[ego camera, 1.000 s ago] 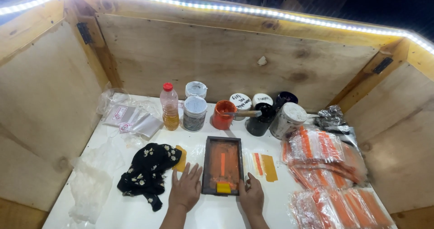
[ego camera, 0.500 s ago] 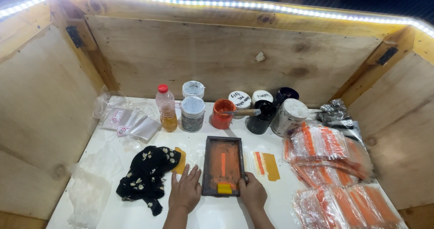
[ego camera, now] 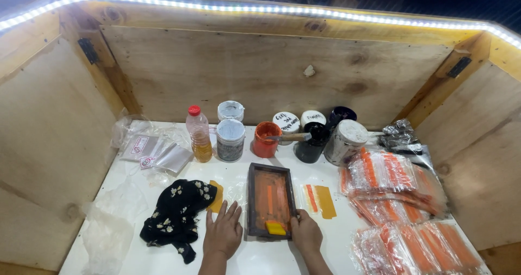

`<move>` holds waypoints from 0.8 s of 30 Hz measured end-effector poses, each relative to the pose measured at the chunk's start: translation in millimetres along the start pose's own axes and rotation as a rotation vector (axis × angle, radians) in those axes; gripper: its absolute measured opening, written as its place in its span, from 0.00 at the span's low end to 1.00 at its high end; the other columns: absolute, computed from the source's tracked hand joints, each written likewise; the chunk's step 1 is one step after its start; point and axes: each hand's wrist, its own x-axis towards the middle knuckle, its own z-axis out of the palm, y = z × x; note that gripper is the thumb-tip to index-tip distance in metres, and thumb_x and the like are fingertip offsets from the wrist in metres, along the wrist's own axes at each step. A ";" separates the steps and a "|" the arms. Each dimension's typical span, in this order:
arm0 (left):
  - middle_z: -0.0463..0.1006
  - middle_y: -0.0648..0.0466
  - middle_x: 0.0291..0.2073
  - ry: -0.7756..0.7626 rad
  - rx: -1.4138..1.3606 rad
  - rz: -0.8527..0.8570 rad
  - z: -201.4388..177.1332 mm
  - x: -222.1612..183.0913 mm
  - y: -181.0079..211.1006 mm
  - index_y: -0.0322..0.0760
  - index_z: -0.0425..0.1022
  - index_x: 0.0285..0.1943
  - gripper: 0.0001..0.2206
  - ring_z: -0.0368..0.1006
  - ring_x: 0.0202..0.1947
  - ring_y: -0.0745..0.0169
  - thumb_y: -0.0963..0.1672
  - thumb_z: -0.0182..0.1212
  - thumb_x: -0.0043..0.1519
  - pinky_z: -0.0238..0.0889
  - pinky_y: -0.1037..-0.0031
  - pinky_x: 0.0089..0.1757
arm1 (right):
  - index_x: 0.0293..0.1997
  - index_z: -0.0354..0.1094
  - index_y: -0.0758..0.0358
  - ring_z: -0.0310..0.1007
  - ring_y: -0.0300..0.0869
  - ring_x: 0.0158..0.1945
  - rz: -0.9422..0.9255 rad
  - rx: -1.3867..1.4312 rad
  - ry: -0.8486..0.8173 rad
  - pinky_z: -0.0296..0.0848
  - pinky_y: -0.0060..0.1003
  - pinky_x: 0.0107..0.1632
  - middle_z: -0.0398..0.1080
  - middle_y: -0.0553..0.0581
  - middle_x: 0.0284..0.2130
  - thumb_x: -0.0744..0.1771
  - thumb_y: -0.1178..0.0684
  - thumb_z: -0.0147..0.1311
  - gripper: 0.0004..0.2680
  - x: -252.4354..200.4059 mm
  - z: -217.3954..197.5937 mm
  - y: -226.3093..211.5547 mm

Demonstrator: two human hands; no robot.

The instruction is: Manual screen printing on small plastic bags using a squeegee and orange ink

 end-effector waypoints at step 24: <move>0.77 0.55 0.62 0.736 -0.250 -0.598 77.0 50.6 -49.7 0.44 0.61 0.77 0.32 0.51 0.79 0.50 0.54 0.53 0.62 0.31 0.38 0.69 | 0.59 0.72 0.47 0.79 0.51 0.43 0.062 0.185 0.252 0.72 0.46 0.45 0.83 0.56 0.38 0.66 0.44 0.45 0.16 6.0 -35.9 96.1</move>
